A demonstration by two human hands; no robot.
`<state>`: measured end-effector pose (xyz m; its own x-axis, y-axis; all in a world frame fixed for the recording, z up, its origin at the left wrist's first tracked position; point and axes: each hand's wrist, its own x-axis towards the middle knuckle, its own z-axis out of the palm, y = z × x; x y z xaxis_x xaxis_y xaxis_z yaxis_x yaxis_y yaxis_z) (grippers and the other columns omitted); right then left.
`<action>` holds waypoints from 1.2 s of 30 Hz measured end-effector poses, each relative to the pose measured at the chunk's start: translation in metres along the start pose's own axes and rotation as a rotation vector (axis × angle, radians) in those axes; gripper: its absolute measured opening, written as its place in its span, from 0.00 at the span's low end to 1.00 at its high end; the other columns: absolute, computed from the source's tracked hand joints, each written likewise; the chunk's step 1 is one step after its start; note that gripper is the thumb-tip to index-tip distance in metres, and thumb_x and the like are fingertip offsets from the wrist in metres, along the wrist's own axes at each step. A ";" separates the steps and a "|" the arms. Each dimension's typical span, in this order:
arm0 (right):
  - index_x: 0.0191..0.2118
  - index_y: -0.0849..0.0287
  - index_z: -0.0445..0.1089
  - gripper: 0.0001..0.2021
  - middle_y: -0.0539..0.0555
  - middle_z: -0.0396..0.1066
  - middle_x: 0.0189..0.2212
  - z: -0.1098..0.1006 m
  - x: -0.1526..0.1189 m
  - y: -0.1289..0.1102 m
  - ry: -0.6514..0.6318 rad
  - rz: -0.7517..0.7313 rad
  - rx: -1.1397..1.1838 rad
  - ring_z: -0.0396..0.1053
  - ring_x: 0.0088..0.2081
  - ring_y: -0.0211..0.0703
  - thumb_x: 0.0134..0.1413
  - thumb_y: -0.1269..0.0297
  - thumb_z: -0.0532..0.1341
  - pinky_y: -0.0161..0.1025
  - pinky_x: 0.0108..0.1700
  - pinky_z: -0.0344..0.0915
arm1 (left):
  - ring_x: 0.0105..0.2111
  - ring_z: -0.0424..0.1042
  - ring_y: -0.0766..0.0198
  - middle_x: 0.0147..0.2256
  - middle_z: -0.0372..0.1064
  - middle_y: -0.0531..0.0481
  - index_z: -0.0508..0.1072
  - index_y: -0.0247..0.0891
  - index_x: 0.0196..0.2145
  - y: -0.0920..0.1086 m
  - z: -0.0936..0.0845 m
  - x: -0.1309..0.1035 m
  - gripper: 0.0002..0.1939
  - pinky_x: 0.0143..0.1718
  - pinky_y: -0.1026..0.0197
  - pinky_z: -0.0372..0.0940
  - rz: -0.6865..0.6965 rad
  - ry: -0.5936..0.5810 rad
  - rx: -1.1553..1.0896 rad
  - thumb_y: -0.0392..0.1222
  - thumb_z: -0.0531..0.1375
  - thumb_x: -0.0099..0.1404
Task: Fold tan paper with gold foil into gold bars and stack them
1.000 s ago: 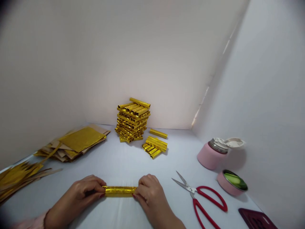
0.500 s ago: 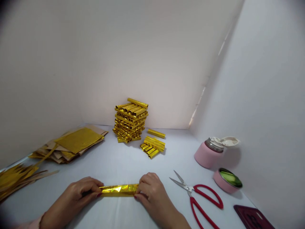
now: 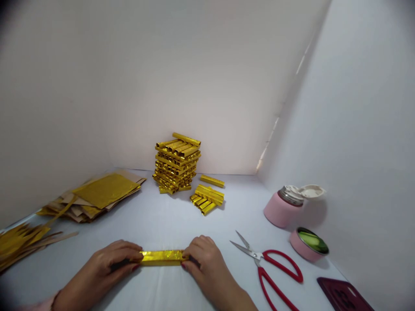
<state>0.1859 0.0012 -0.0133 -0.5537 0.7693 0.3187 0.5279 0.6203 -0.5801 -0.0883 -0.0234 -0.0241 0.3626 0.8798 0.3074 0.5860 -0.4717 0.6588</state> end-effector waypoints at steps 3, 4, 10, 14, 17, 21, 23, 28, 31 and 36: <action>0.30 0.58 0.68 0.06 0.50 0.68 0.28 0.002 -0.001 0.000 0.013 -0.013 0.003 0.65 0.33 0.41 0.54 0.76 0.61 0.39 0.39 0.59 | 0.36 0.74 0.64 0.37 0.75 0.52 0.77 0.49 0.37 -0.003 0.002 0.000 0.10 0.39 0.67 0.67 0.025 0.015 -0.006 0.35 0.58 0.64; 0.30 0.58 0.68 0.06 0.50 0.68 0.27 0.003 -0.001 0.001 0.016 -0.021 0.001 0.65 0.33 0.41 0.55 0.76 0.61 0.39 0.39 0.60 | 0.36 0.74 0.64 0.37 0.75 0.52 0.78 0.49 0.37 -0.003 0.003 -0.001 0.11 0.38 0.67 0.67 0.025 0.020 -0.007 0.35 0.58 0.64; 0.28 0.57 0.68 0.08 0.49 0.68 0.26 0.005 -0.003 0.002 0.052 -0.060 0.004 0.64 0.31 0.41 0.57 0.74 0.59 0.39 0.38 0.60 | 0.36 0.74 0.64 0.36 0.75 0.53 0.78 0.49 0.36 -0.003 0.002 0.000 0.11 0.38 0.67 0.67 0.032 0.017 -0.008 0.35 0.58 0.63; 0.27 0.57 0.66 0.08 0.49 0.67 0.25 0.005 -0.002 0.002 0.062 -0.059 0.004 0.64 0.31 0.40 0.56 0.75 0.58 0.39 0.38 0.60 | 0.36 0.74 0.64 0.36 0.75 0.53 0.77 0.45 0.32 -0.002 0.001 0.000 0.09 0.38 0.67 0.67 -0.011 0.005 0.009 0.33 0.59 0.62; 0.27 0.57 0.66 0.08 0.49 0.67 0.25 0.005 -0.002 0.001 0.061 -0.083 -0.013 0.63 0.30 0.40 0.57 0.74 0.58 0.39 0.38 0.59 | 0.36 0.73 0.64 0.36 0.75 0.53 0.76 0.44 0.31 0.001 0.001 0.000 0.09 0.39 0.66 0.66 -0.043 -0.013 0.011 0.33 0.58 0.62; 0.28 0.57 0.65 0.09 0.49 0.66 0.24 0.003 -0.002 0.000 0.054 -0.109 -0.022 0.62 0.30 0.40 0.59 0.73 0.56 0.40 0.38 0.59 | 0.36 0.73 0.64 0.36 0.75 0.53 0.76 0.43 0.31 0.003 0.001 0.000 0.08 0.38 0.66 0.66 -0.054 -0.012 0.010 0.35 0.57 0.64; 0.28 0.57 0.65 0.09 0.49 0.66 0.25 0.003 -0.003 0.000 0.048 -0.108 -0.023 0.62 0.30 0.40 0.59 0.73 0.56 0.40 0.39 0.59 | 0.36 0.73 0.64 0.36 0.75 0.53 0.75 0.43 0.31 0.003 0.001 0.000 0.08 0.38 0.66 0.66 -0.051 -0.006 0.011 0.35 0.57 0.64; 0.33 0.57 0.67 0.06 0.51 0.67 0.28 0.003 -0.003 -0.005 0.065 -0.121 -0.074 0.62 0.33 0.43 0.58 0.73 0.57 0.41 0.40 0.59 | 0.36 0.73 0.63 0.36 0.75 0.52 0.75 0.43 0.29 0.002 0.003 -0.002 0.08 0.38 0.66 0.66 -0.044 0.007 0.029 0.35 0.57 0.63; 0.35 0.56 0.69 0.05 0.52 0.67 0.30 0.009 0.000 -0.012 0.066 -0.137 -0.124 0.62 0.34 0.43 0.58 0.73 0.57 0.40 0.39 0.60 | 0.35 0.73 0.63 0.35 0.75 0.52 0.75 0.42 0.30 0.003 0.004 -0.001 0.08 0.38 0.66 0.65 -0.022 0.003 0.036 0.34 0.57 0.63; 0.34 0.57 0.70 0.07 0.52 0.66 0.28 0.022 0.008 -0.022 0.072 -0.233 -0.256 0.60 0.32 0.43 0.61 0.70 0.55 0.39 0.36 0.58 | 0.34 0.73 0.63 0.34 0.75 0.52 0.75 0.43 0.30 0.009 0.007 0.001 0.08 0.36 0.66 0.65 -0.004 -0.005 0.007 0.34 0.57 0.63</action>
<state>0.1561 -0.0095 -0.0146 -0.6360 0.6061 0.4776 0.5421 0.7914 -0.2824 -0.0776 -0.0269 -0.0231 0.3642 0.8812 0.3013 0.5925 -0.4689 0.6551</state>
